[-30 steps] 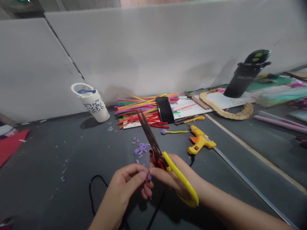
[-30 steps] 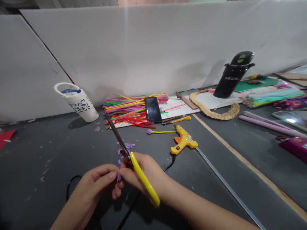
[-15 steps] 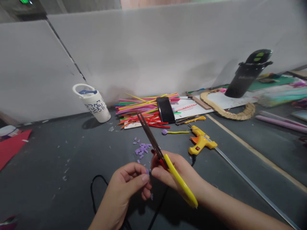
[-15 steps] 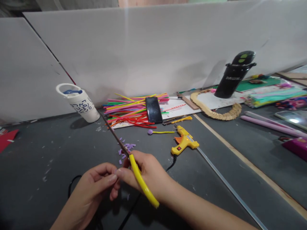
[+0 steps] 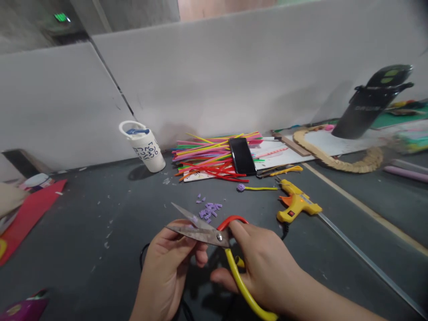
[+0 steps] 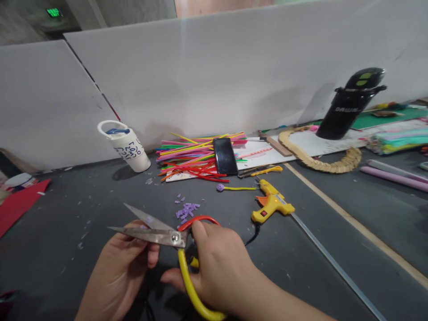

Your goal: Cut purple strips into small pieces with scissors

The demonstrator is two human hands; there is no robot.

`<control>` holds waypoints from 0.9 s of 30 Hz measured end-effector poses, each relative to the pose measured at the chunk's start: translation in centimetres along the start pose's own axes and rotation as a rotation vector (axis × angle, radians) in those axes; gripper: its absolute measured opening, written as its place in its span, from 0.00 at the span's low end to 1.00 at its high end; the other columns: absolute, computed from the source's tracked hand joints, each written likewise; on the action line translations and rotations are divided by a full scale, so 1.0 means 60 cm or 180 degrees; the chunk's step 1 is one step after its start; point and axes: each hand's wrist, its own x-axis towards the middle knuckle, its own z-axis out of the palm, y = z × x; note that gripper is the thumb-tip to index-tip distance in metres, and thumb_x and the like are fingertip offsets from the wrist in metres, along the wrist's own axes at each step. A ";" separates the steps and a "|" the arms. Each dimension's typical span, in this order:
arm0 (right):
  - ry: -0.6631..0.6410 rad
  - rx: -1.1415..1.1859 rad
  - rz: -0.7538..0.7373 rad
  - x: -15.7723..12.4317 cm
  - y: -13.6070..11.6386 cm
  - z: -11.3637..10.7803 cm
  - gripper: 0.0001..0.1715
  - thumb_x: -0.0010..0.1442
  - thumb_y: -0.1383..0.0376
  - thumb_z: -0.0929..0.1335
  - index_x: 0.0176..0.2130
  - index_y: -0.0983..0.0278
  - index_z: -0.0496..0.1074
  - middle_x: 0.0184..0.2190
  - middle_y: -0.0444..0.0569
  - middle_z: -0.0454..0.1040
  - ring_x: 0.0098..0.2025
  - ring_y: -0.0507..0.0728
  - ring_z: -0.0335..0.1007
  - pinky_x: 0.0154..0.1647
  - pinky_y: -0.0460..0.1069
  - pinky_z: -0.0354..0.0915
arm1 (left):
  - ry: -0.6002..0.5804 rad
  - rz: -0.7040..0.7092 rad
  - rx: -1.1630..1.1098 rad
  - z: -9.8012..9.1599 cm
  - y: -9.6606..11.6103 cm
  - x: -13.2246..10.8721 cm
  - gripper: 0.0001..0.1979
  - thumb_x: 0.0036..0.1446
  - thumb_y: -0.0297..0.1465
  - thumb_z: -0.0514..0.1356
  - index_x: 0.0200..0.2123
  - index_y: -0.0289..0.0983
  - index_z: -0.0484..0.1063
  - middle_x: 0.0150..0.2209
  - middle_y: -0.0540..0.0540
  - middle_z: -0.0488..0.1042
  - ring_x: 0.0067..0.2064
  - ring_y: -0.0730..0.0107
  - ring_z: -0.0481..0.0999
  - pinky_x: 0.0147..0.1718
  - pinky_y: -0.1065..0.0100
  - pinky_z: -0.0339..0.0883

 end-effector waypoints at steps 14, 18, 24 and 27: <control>0.0126 0.0016 -0.0158 -0.005 0.001 0.009 0.32 0.49 0.38 0.62 0.35 0.64 0.64 0.26 0.49 0.71 0.26 0.58 0.67 0.25 0.48 0.55 | 0.0434 0.0135 0.0142 0.009 -0.003 -0.012 0.06 0.40 0.26 0.68 0.24 0.37 0.73 0.18 0.53 0.72 0.19 0.78 0.68 0.19 0.79 0.64; 0.0080 0.0019 -0.0118 -0.005 0.001 0.009 0.32 0.51 0.39 0.61 0.35 0.65 0.64 0.27 0.50 0.71 0.27 0.59 0.68 0.25 0.48 0.55 | 0.0440 0.0208 0.0175 0.009 -0.006 -0.010 0.06 0.41 0.28 0.67 0.25 0.36 0.73 0.18 0.52 0.72 0.19 0.78 0.68 0.20 0.78 0.64; 0.0121 -0.0069 -0.0129 -0.004 0.002 0.011 0.32 0.52 0.39 0.61 0.35 0.64 0.64 0.26 0.50 0.71 0.26 0.60 0.69 0.24 0.49 0.55 | 0.0496 0.0184 0.0182 0.012 -0.005 -0.009 0.07 0.40 0.29 0.68 0.24 0.36 0.73 0.17 0.52 0.72 0.19 0.78 0.68 0.19 0.79 0.64; 0.0141 -0.0120 -0.0128 -0.004 0.001 0.013 0.32 0.52 0.39 0.60 0.35 0.64 0.64 0.25 0.50 0.71 0.25 0.61 0.69 0.24 0.49 0.54 | 0.0500 0.0172 0.0217 0.013 -0.004 -0.011 0.06 0.41 0.29 0.68 0.24 0.35 0.73 0.18 0.52 0.72 0.19 0.78 0.68 0.20 0.78 0.64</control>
